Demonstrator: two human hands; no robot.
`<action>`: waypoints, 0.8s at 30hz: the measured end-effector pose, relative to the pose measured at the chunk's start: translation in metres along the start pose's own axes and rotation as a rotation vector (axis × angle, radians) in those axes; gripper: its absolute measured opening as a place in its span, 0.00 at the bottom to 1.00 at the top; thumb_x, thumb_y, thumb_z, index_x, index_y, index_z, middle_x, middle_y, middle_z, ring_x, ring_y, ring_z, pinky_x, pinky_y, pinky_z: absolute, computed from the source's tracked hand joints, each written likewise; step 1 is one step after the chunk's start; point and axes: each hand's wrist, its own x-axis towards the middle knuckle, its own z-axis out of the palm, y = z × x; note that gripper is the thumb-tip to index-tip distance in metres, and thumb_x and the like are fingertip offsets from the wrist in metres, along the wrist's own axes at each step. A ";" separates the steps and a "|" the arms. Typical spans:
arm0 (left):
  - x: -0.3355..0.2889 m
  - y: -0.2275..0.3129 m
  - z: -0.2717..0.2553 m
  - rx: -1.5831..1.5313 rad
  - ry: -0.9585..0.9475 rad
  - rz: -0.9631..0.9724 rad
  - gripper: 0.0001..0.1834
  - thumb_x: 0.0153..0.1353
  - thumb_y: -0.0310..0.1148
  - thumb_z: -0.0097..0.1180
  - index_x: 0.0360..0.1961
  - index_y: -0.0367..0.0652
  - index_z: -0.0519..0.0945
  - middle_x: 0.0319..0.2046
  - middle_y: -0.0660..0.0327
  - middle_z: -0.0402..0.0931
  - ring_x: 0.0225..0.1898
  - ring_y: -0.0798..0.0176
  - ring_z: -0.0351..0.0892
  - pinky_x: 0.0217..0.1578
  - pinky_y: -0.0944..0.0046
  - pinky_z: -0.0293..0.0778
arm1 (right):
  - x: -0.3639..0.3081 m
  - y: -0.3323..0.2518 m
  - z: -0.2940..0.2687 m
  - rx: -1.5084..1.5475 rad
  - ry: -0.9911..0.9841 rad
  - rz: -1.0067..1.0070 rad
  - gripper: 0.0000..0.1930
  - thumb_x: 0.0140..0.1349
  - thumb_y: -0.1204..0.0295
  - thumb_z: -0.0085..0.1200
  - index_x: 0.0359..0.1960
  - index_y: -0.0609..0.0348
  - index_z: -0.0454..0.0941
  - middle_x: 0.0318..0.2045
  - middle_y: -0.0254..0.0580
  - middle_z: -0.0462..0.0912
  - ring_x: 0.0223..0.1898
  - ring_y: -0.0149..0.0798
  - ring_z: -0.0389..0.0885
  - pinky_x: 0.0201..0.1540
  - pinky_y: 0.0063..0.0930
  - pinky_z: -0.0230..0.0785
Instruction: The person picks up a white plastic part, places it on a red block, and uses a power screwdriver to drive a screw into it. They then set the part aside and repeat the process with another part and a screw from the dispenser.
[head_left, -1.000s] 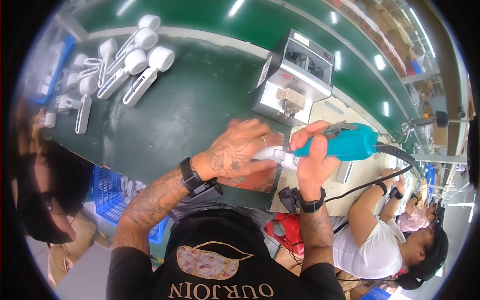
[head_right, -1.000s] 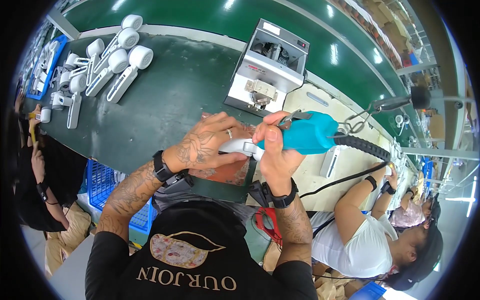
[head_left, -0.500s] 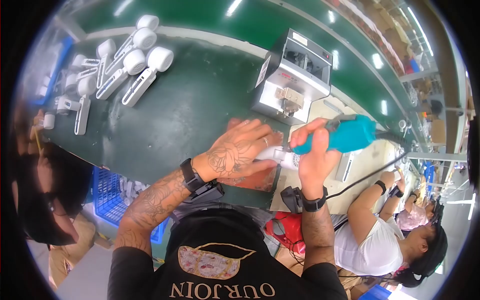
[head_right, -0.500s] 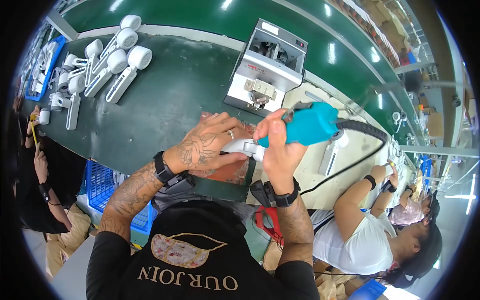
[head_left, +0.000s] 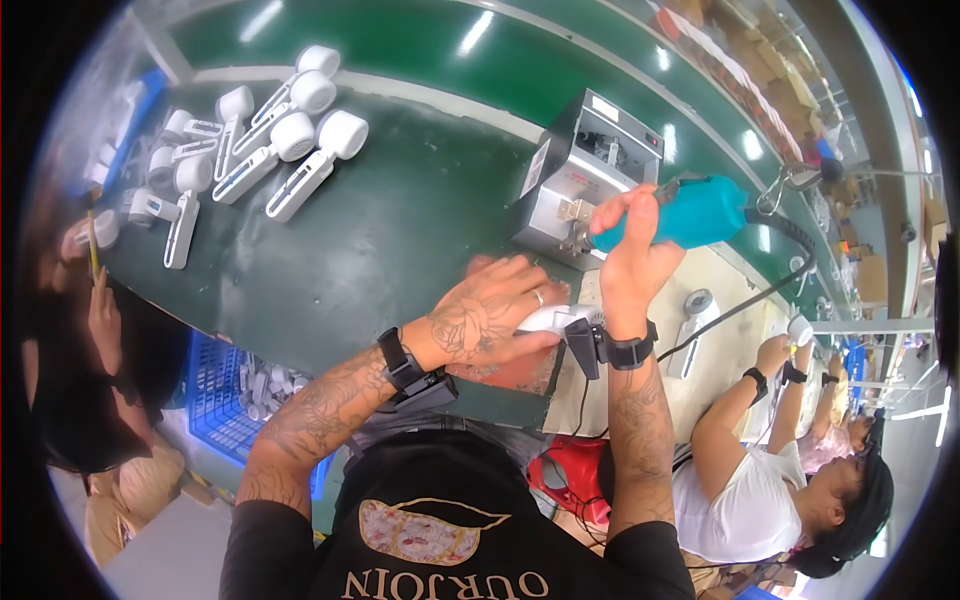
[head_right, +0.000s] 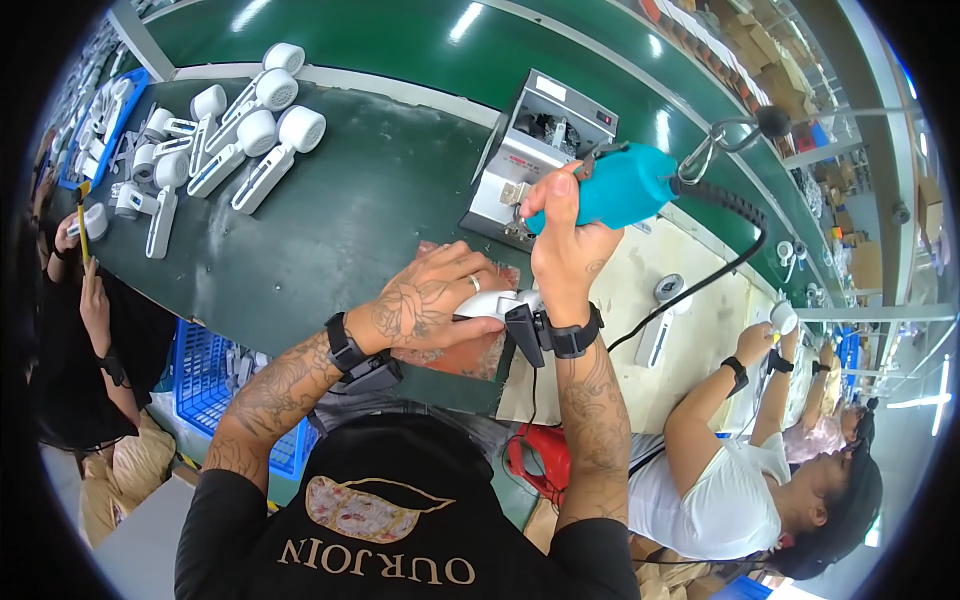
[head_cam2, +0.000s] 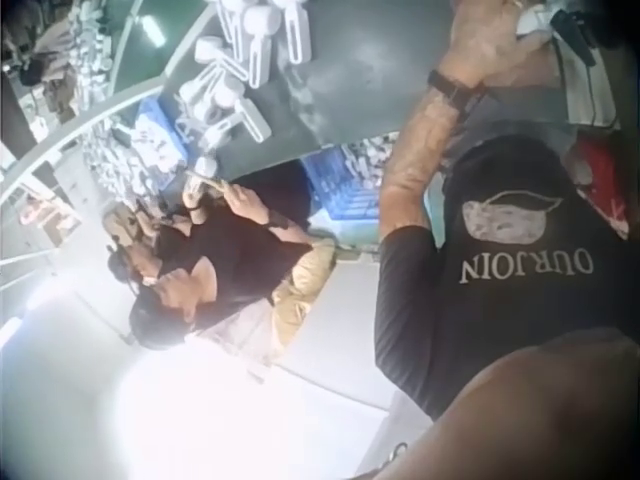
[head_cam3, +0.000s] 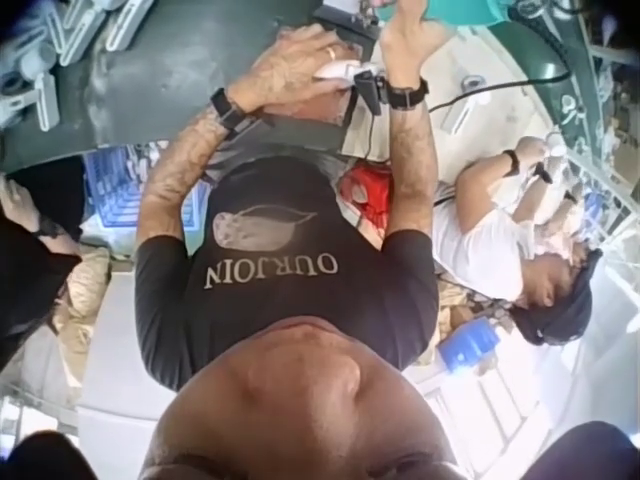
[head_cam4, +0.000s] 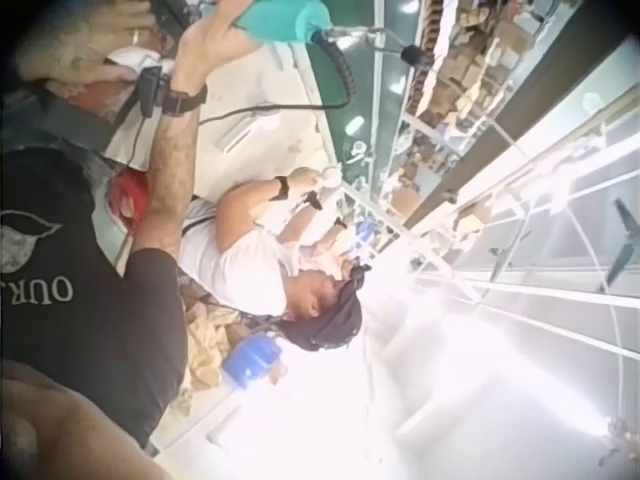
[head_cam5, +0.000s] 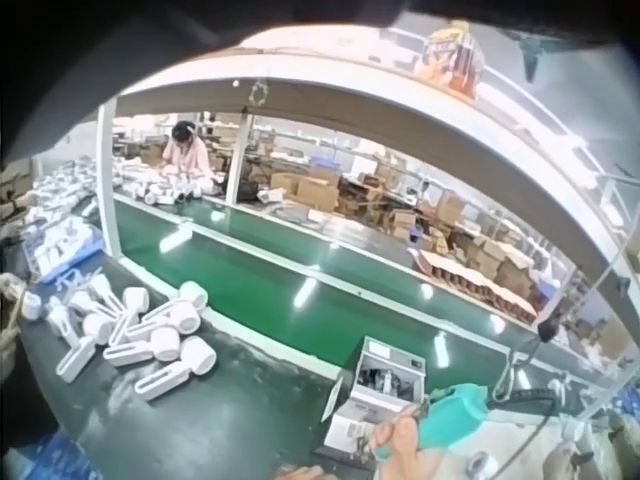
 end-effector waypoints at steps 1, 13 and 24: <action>0.000 -0.001 -0.001 -0.006 -0.001 -0.018 0.25 0.58 0.47 0.65 0.54 0.47 0.81 0.44 0.62 0.77 0.45 0.55 0.73 0.49 0.54 0.72 | 0.000 -0.003 0.003 -0.011 -0.017 0.015 0.15 0.73 0.62 0.53 0.39 0.63 0.72 0.23 0.39 0.74 0.25 0.36 0.75 0.30 0.30 0.70; 0.004 0.003 -0.006 -0.025 -0.001 -0.011 0.21 0.59 0.39 0.61 0.52 0.41 0.79 0.42 0.58 0.75 0.45 0.53 0.72 0.47 0.54 0.71 | -0.068 -0.049 -0.028 0.004 -0.034 0.109 0.26 0.68 0.50 0.58 0.44 0.66 0.70 0.20 0.40 0.71 0.21 0.36 0.72 0.27 0.31 0.67; 0.001 0.004 0.001 -0.003 0.007 -0.050 0.21 0.59 0.39 0.64 0.54 0.48 0.82 0.44 0.62 0.77 0.45 0.56 0.74 0.46 0.52 0.71 | -0.084 -0.035 -0.033 0.025 -0.047 0.141 0.23 0.69 0.53 0.58 0.42 0.63 0.69 0.21 0.40 0.71 0.22 0.37 0.72 0.28 0.33 0.67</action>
